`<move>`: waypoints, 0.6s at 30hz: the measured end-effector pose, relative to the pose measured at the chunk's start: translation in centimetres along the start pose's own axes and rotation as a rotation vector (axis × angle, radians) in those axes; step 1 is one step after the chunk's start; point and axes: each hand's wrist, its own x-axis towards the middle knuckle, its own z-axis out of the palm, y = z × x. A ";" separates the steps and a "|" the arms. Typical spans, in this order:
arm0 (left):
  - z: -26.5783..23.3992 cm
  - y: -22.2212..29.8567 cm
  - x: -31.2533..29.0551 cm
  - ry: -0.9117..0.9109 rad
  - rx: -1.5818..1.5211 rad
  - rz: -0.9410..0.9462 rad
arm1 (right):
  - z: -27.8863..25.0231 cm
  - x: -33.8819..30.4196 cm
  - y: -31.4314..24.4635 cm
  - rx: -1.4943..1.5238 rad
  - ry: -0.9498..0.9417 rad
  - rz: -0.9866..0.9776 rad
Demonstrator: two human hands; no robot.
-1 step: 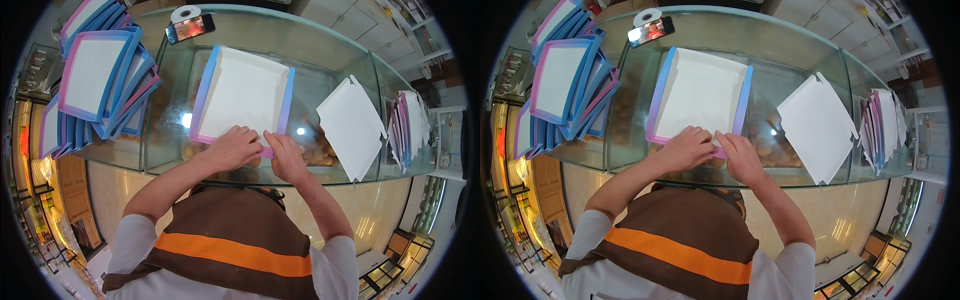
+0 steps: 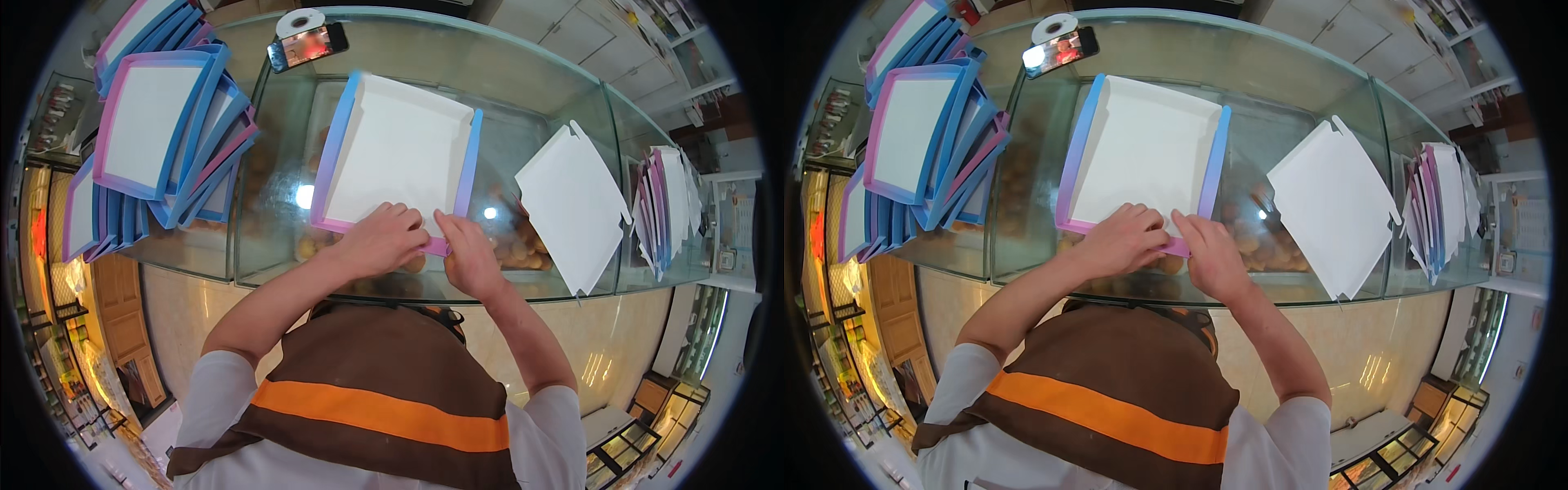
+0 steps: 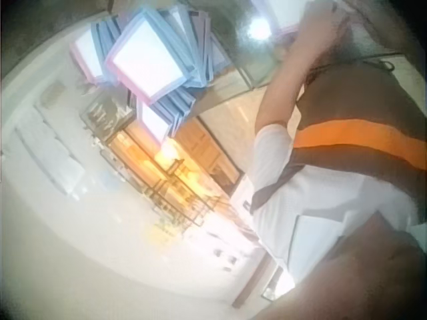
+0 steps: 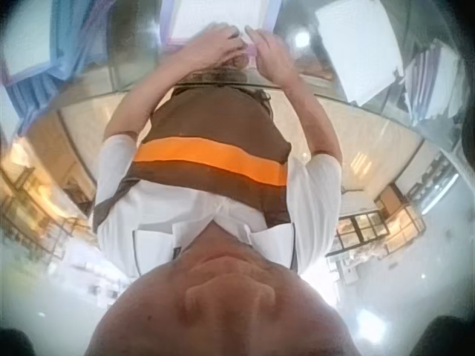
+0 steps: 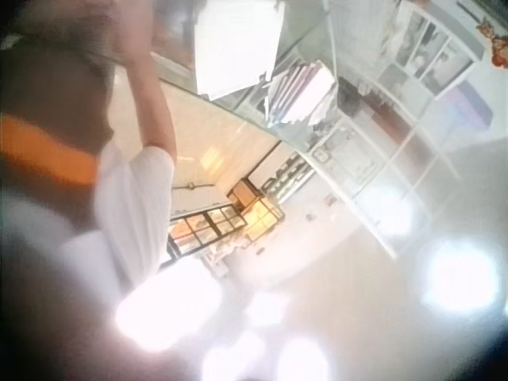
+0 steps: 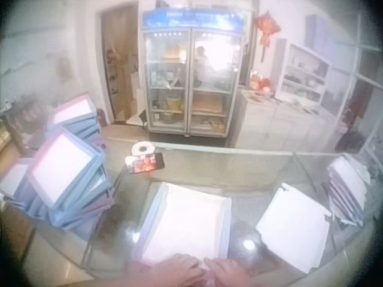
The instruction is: The person repeatedly picks up folded pink and blue cardboard pieces, unfolds them into open box shapes, and places them on a stack. The person continues this repetitive assembly process throughout the clip.
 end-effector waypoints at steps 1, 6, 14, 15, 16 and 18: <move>0.2 0.0 0.5 -0.003 -0.014 -0.001 | -0.1 -0.6 0.4 0.016 -0.031 0.048; -0.6 0.2 1.2 -0.061 -0.056 0.014 | -1.1 -1.5 -0.7 0.161 0.132 0.153; -0.6 0.5 1.2 -0.058 -0.029 0.049 | 0.0 -2.0 -0.6 -0.123 0.018 0.048; -0.7 1.1 1.1 -0.009 0.015 0.043 | 0.2 -1.9 -1.0 -0.123 0.024 0.041; -0.6 2.0 1.3 0.041 0.059 0.042 | -0.1 -1.8 -1.3 -0.117 -0.012 0.061; -0.9 3.0 1.3 0.186 0.108 0.022 | -1.1 -0.6 -3.2 -0.046 0.096 0.093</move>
